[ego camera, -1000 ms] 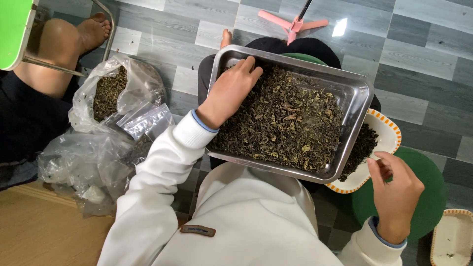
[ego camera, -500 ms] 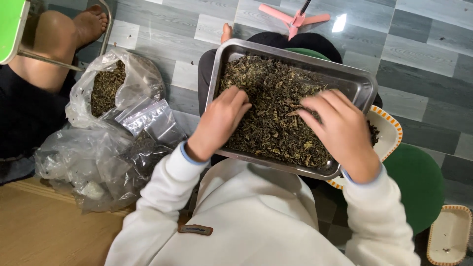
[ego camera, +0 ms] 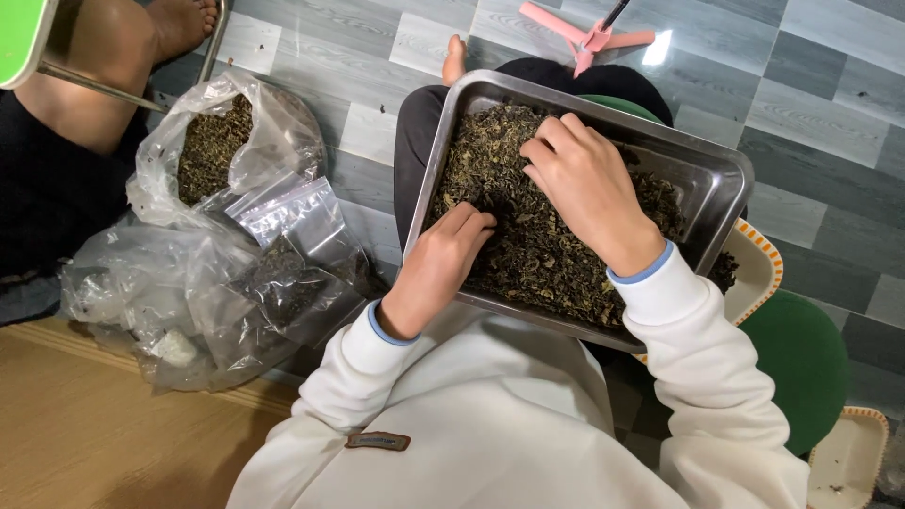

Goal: Manually sorting through dried tea leaves in a metal tray to remove stems and debris.

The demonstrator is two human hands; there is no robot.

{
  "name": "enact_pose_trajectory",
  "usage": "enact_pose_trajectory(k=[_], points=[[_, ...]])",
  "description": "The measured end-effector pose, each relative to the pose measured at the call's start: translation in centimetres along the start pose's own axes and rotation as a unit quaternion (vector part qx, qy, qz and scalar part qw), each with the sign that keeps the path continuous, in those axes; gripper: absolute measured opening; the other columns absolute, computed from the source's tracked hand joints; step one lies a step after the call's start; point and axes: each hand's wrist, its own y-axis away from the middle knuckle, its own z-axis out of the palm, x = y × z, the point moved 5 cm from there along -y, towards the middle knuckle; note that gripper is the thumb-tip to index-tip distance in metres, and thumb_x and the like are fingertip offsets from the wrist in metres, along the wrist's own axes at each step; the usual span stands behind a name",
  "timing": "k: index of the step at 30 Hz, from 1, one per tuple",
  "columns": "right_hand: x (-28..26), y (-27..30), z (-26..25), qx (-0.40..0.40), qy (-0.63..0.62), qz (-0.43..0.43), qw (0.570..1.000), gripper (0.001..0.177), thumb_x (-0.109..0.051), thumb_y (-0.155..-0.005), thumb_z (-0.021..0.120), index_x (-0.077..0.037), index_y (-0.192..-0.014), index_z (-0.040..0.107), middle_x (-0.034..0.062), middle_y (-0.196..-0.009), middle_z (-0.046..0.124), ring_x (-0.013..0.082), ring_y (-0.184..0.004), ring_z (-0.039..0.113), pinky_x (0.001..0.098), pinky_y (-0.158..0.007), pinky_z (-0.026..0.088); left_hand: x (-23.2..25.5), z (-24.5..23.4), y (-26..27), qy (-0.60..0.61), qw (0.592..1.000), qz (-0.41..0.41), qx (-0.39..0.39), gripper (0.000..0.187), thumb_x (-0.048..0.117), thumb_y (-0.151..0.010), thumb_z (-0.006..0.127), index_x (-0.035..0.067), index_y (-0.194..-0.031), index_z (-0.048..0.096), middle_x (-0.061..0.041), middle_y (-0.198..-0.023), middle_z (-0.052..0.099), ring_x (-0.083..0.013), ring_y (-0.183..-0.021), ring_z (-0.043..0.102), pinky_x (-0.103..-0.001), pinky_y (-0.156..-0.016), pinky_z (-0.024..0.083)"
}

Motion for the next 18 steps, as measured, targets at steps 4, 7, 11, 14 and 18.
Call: enact_pose_trajectory(k=[4,7,11,14,18], points=[[0.2,0.4,-0.1,0.015,-0.032,0.004,0.999,0.010,-0.010,-0.095,0.076,-0.006,-0.104,0.074,0.0080,-0.097,0.062,0.0230,-0.094,0.060,0.0362,-0.076,0.059,-0.4,0.1,0.2,0.015,1.000,-0.009,0.007,0.002,-0.001,-0.099,0.066,-0.001,-0.101,0.065,-0.010,-0.085,0.059,-0.0275,-0.083,0.070,-0.034,-0.075,0.062],[0.2,0.4,-0.3,0.004,-0.028,0.018,0.999,0.006,-0.009,-0.096,0.074,-0.007,-0.102,0.076,0.0080,-0.096,0.062,0.0210,-0.094,0.057,0.0350,-0.079,0.058,-0.7,-0.1,0.0,0.005,1.000,0.004,0.006,0.008,0.007,-0.098,0.070,0.002,-0.099,0.065,-0.007,-0.082,0.057,-0.0261,-0.080,0.070,-0.032,-0.071,0.060],[0.1,0.3,-0.7,0.010,-0.028,0.013,0.999,0.007,-0.009,-0.097,0.074,-0.007,-0.103,0.075,0.0078,-0.097,0.062,0.0219,-0.094,0.057,0.0362,-0.078,0.058,-1.4,0.4,-0.2,-0.003,1.000,0.003,0.005,0.011,0.011,-0.097,0.073,0.002,-0.097,0.066,-0.006,-0.081,0.058,-0.0249,-0.079,0.070,-0.031,-0.069,0.060],[-0.2,0.0,-0.7,0.005,-0.034,0.009,0.999,0.012,-0.010,-0.095,0.075,-0.006,-0.107,0.076,0.0084,-0.098,0.063,0.0219,-0.094,0.057,0.0363,-0.078,0.058,-1.4,0.0,-1.4,-0.034,0.999,-0.004,-0.001,0.010,0.010,-0.098,0.071,0.002,-0.096,0.066,-0.007,-0.080,0.059,-0.0256,-0.077,0.070,-0.034,-0.068,0.061],[-0.1,0.2,0.1,0.019,-0.026,-0.004,0.999,0.012,-0.009,-0.094,0.077,-0.006,-0.105,0.075,0.0077,-0.098,0.061,0.0225,-0.094,0.057,0.0369,-0.079,0.058,-2.6,0.4,-3.9,-0.102,0.994,0.024,-0.014,0.006,0.005,-0.097,0.069,0.002,-0.102,0.066,-0.009,-0.089,0.058,-0.0281,-0.084,0.070,-0.038,-0.071,0.062]])
